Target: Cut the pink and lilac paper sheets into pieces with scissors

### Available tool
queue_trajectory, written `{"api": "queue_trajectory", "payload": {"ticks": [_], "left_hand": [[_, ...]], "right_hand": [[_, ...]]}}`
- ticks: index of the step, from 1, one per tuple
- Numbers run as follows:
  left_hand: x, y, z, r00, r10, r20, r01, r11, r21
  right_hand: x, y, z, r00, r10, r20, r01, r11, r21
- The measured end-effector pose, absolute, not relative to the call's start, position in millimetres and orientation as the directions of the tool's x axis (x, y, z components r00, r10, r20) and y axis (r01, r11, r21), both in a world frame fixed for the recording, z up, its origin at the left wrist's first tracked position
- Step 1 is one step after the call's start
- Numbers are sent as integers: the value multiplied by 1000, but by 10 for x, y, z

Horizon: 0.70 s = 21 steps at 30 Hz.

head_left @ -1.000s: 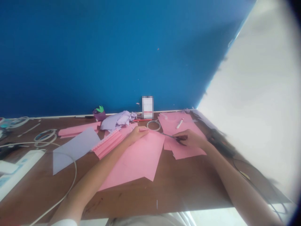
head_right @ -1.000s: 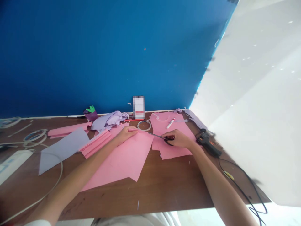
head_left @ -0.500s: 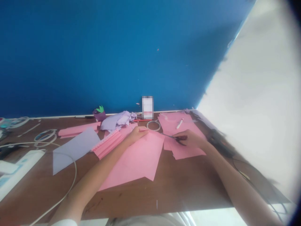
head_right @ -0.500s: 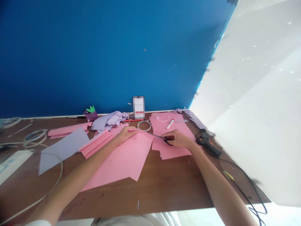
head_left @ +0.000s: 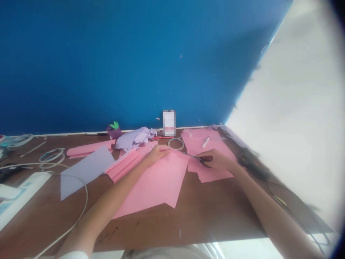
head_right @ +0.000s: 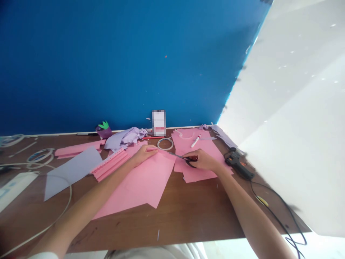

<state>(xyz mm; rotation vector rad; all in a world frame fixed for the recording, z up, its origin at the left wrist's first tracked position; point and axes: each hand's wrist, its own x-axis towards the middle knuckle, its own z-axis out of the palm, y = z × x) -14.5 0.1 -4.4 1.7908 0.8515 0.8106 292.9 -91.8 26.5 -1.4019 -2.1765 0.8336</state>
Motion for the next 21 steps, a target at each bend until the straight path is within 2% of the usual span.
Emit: {"api": "queue_trajectory", "payload": {"ticks": [11,21], "left_hand": [[-160,17,-58,556,812,176,201,-337,920],[-151,4,-52,534,834,139,207,-289,935]], "right_hand": [[2923,-910,266,-388,922,21,666,296,-685],[2839,-960,334,-392,919,35,693,320,-647]]}}
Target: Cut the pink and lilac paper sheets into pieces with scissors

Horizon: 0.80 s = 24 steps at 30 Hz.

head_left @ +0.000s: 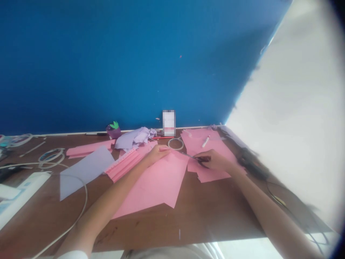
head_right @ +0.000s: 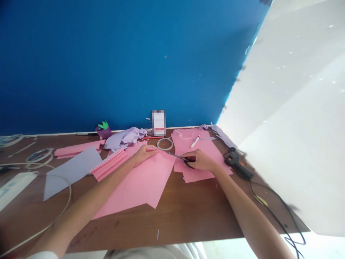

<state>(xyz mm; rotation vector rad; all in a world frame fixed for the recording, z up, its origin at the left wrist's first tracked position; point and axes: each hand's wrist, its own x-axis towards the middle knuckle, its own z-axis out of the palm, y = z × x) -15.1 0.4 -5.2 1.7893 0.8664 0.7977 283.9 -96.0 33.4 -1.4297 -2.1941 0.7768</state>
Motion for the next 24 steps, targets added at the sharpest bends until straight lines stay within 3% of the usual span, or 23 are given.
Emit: {"api": "queue_trajectory", "payload": {"ticks": [6,12,24], "left_hand": [[-154,-92,87,577,802,156,149,-290,945],[-153,-73,74,583,797,156,184,-317,930],[-167,-170,217,583,801,134,191,-296,936]], "right_hand": [[2757,-977,348,-397,917,29,675,313,-668],[2792,-957,291,-378,923,74,708,339,-619],[2775,-948,253,-390,918,78,687,346,-639]]}}
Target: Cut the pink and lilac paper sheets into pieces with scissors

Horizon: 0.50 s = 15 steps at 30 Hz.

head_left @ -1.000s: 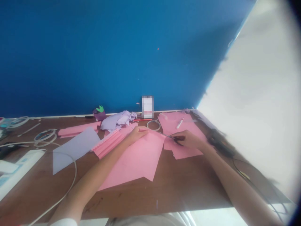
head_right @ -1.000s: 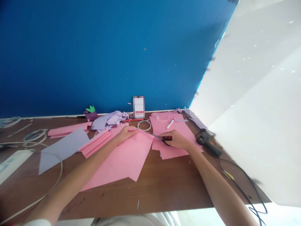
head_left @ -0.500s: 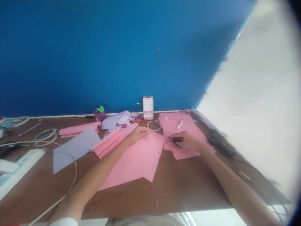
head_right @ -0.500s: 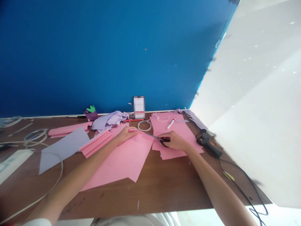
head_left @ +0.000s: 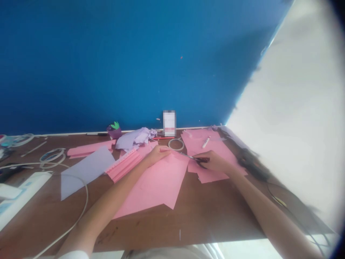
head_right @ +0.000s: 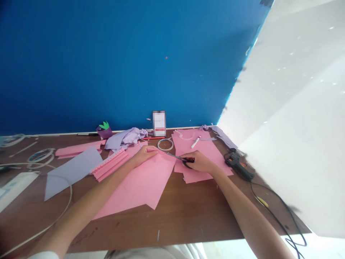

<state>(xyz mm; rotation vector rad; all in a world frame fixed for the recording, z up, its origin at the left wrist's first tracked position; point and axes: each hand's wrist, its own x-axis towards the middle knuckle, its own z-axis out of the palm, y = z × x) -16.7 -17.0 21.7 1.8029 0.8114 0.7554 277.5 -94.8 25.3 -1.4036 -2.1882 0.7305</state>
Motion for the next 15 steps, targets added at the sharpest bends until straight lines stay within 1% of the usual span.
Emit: {"api": "queue_trajectory", "payload": {"ticks": [8,15], "left_hand": [[-160,-178,222,583,802,129,179,-282,943],[-161,-208,252,593,795,129,176,-284,942]], "right_hand": [[2760,-972,315,-381,923,47,699,321,-639],[2719,-970,275,-375,923,91,714,349,-607]]}}
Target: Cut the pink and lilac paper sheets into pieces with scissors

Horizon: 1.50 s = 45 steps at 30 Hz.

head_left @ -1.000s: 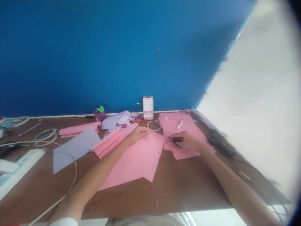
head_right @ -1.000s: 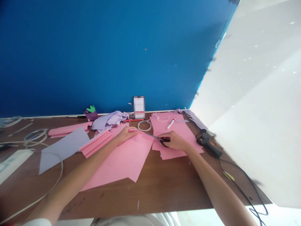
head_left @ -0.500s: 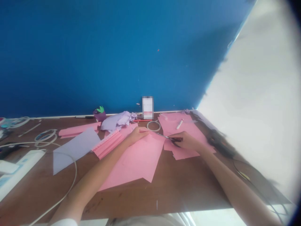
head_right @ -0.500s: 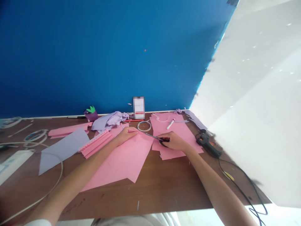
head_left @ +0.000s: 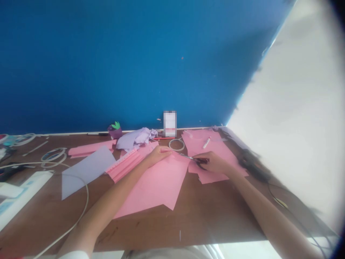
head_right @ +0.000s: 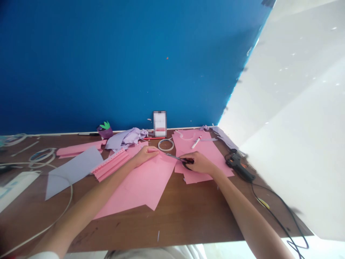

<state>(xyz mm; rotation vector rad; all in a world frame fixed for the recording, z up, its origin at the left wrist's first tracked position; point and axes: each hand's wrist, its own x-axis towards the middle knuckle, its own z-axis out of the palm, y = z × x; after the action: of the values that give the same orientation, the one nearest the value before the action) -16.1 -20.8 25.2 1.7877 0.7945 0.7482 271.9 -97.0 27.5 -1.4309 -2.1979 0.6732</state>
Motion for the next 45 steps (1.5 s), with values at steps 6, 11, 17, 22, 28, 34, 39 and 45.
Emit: {"api": "queue_trajectory", "payload": {"ticks": [6,11,17,22,28,34,39,45], "left_hand": [[-166,-206,236,582,806,112,199,-274,941],[-178,-216,248,595,794,123,204,-297,933],[-176,-127,137,593,796,124,221,-309,925],[-163,-35,48,592,798,112,240,-307,921],[-164,-36,31,593,797,116,235,-309,921],[-161,-40,13,596,795,111,243,-310,919],[-162,-69,44,597,794,116,233,-309,922],[-182,-180,206,619,775,126,209,-317,925]], "right_hand": [[2652,-990,267,-364,925,106,711,349,-611],[2595,-1004,281,-349,931,107,720,339,-606],[2557,-1025,312,-360,925,119,701,352,-620],[2539,-1033,308,-357,928,108,696,341,-632],[2553,-1017,283,-354,927,127,706,354,-614],[2538,-1033,324,-354,927,122,721,353,-597],[2520,-1058,349,-362,922,138,709,369,-601],[2542,-1038,320,-377,918,122,684,364,-632]]}}
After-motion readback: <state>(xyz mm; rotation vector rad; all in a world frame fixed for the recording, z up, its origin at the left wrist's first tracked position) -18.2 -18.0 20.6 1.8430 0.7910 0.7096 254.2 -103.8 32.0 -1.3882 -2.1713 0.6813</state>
